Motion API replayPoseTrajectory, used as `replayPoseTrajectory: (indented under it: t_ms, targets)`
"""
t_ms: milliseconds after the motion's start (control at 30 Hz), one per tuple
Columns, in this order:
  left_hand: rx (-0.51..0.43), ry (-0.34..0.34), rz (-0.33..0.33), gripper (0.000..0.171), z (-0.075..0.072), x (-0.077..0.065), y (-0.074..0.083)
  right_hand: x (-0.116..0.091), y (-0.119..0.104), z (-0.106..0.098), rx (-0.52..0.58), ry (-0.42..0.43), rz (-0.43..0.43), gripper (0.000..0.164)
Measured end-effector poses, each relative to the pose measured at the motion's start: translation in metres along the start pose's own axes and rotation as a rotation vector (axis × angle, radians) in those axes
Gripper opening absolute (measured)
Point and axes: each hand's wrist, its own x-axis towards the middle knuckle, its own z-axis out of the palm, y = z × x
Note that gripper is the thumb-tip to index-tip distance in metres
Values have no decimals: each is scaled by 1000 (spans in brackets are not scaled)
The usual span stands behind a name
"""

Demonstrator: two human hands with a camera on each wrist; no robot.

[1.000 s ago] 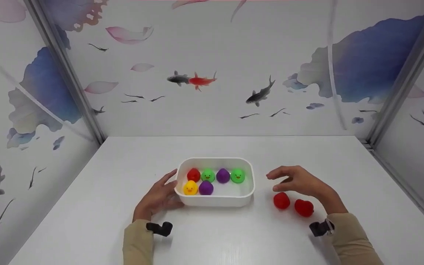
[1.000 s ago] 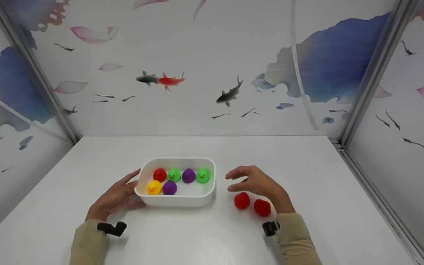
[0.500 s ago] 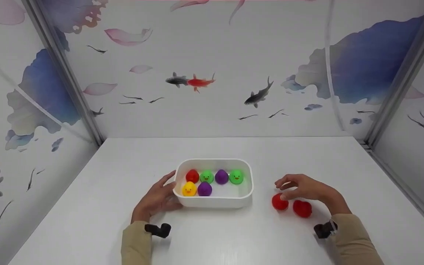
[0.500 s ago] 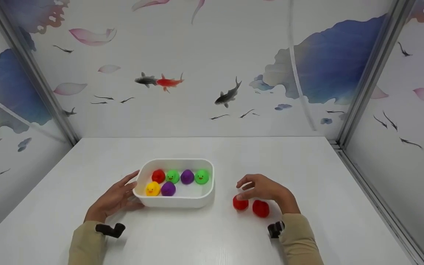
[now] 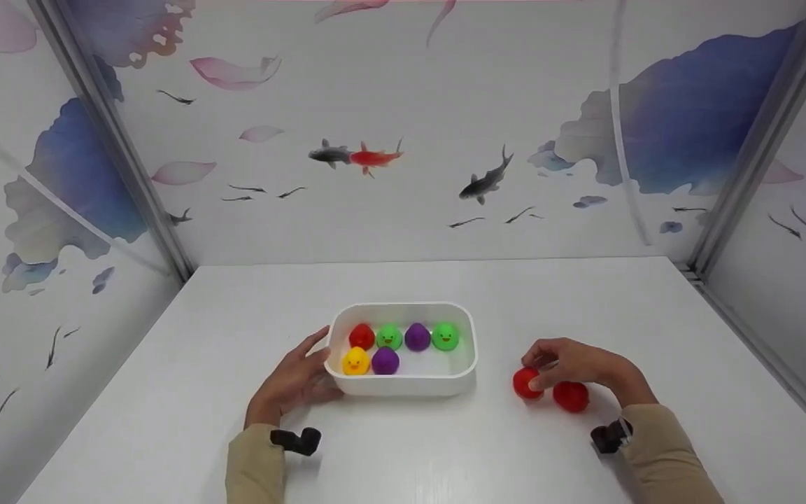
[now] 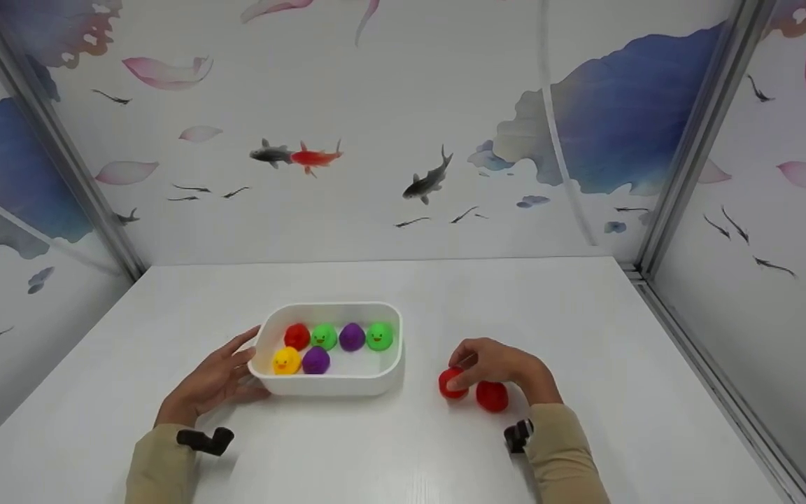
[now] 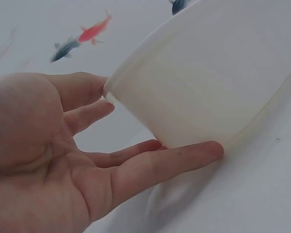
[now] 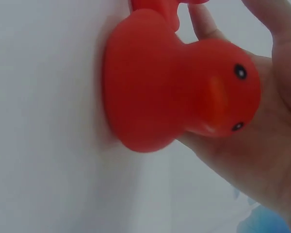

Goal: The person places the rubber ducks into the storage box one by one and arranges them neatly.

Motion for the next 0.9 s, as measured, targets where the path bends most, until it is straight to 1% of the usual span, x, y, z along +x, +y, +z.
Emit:
replayPoseTrajectory:
  t_ms: [133, 367, 567, 700, 900]
  targets:
    - [8, 5, -1, 67, -1, 0, -1, 1, -1, 2, -20, -1, 13, 43]
    - [-24, -18, 36, 61, -3, -1, -1, 0, -4, 5, -21, 22, 16, 44]
    - [-20, -21, 27, 61, -2, -2, 0, 2, -4, 6, -9, 31, 27, 41]
    - [-17, -26, 24, 61, -2, -2, 0, 3, -4, 7, -12, 54, 32, 38]
    - [-17, -25, 22, 60, -1, -2, 1, 1, -11, 6, -32, 81, 49, 34]
